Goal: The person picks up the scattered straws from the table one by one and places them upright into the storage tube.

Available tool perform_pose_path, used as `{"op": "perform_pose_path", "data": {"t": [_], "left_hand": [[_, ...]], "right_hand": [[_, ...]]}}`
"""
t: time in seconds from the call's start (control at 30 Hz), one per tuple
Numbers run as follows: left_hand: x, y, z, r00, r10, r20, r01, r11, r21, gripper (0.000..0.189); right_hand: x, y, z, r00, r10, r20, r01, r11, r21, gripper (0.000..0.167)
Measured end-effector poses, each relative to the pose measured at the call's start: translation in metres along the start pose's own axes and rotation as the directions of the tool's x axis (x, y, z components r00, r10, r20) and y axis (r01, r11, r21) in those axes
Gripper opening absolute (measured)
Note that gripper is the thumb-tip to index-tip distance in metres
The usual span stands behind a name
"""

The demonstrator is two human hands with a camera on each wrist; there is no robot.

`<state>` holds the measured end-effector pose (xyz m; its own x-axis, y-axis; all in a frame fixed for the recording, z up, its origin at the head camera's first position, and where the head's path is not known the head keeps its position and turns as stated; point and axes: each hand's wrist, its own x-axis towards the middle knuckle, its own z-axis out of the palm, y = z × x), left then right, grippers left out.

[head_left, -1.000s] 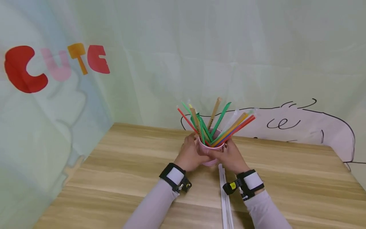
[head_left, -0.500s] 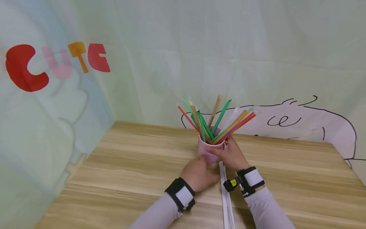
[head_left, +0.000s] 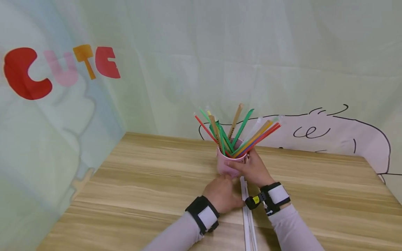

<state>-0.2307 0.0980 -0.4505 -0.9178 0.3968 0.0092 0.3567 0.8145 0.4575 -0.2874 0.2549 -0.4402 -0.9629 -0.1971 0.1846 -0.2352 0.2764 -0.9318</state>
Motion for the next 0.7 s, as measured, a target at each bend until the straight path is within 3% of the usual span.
{"op": "perform_pose_path", "data": {"t": [0.3,0.7], "left_hand": [[-0.009,-0.005,-0.004,0.999,0.012,0.045,-0.011,1.000,-0.015,0.076],[-0.029,-0.018,-0.016,1.000,0.005,0.024,-0.002,0.995,-0.099,0.063]], "right_hand": [[-0.001,-0.002,0.001,1.000,-0.001,0.000,0.001,1.000,-0.010,0.088],[-0.001,-0.005,0.001,1.000,-0.004,0.002,0.004,1.000,-0.019,0.088]]}}
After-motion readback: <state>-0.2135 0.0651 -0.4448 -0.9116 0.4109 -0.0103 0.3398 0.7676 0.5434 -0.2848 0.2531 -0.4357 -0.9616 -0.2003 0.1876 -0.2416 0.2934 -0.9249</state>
